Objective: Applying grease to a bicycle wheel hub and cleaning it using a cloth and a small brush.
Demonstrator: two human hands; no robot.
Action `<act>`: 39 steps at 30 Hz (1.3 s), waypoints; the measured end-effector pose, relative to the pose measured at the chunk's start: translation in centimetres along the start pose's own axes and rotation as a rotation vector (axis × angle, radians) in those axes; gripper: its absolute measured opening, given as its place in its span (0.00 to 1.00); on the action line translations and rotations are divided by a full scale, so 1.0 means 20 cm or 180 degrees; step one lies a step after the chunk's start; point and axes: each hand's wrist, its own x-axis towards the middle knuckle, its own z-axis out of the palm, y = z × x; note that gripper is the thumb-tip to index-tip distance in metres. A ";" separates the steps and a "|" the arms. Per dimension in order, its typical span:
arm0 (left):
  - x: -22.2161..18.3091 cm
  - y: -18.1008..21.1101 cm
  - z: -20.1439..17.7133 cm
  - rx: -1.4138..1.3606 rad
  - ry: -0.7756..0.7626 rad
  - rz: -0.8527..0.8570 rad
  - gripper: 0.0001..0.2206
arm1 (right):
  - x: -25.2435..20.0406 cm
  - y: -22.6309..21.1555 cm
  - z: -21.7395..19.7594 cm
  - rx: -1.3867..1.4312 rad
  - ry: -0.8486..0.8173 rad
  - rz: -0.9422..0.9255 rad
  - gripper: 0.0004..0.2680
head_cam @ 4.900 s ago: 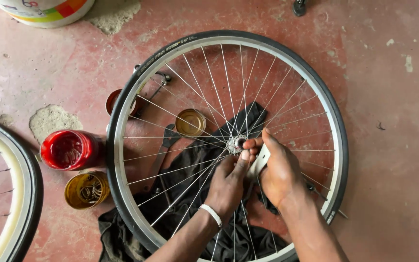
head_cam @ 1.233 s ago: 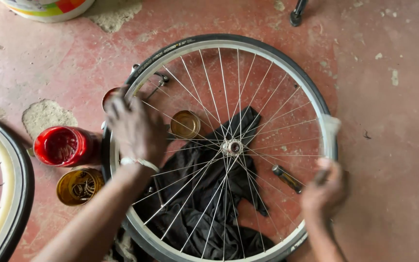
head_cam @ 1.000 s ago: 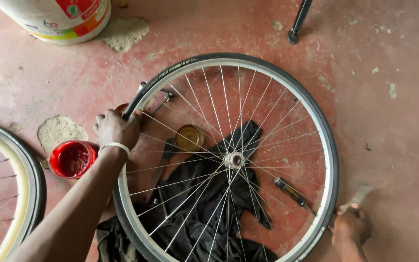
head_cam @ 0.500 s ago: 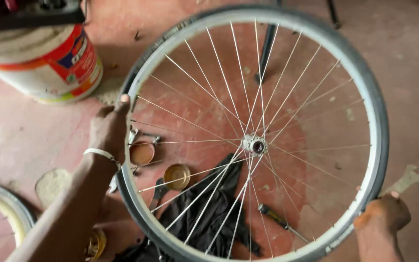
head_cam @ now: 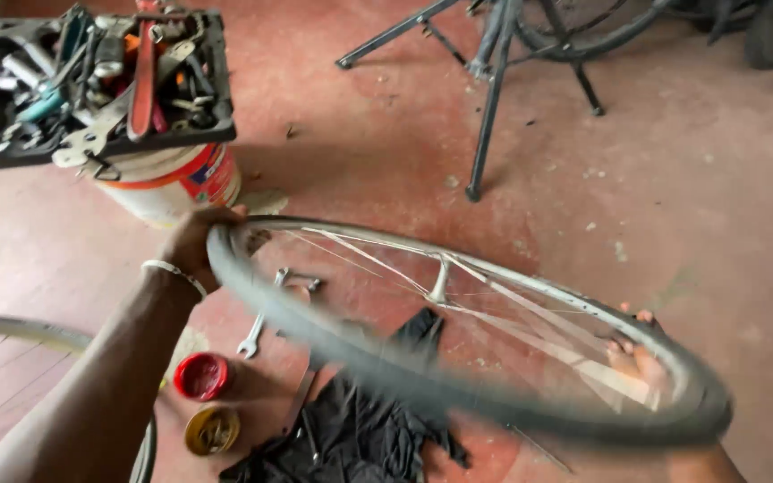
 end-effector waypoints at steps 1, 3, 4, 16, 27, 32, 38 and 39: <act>0.03 -0.06 -0.10 0.0350 -0.0892 0.0065 0.14 | 0.00 0.07 -0.16 0.0160 -0.0701 -0.0186 0.04; 0.01 -0.22 -0.20 0.0517 -0.0346 0.0126 0.20 | -0.15 0.10 -0.05 -0.0082 -0.0510 -0.0140 0.03; 0.01 -0.31 -0.25 0.0675 0.0184 0.0169 0.27 | -0.23 0.12 0.00 -0.0342 -0.0310 -0.0101 0.06; -0.05 -0.88 -0.31 0.2800 0.1364 0.0728 0.14 | -0.18 0.73 -0.47 -0.2234 0.1550 0.0048 0.11; 0.09 -1.11 -0.40 0.3863 0.2124 0.1394 0.13 | -0.27 0.86 -0.16 -0.3210 0.2727 -0.1384 0.09; -0.11 -1.26 -0.07 0.3147 0.1114 0.1817 0.09 | -0.52 1.05 0.44 -0.2837 0.2064 -0.0932 0.07; -0.33 -1.58 0.12 0.1905 -0.0216 -0.0102 0.15 | -0.85 1.28 0.95 -0.2825 0.0060 -0.0945 0.08; -0.33 -1.62 0.07 0.1718 -0.0080 -0.0156 0.14 | -0.88 1.28 0.97 -0.3237 0.0018 -0.0245 0.07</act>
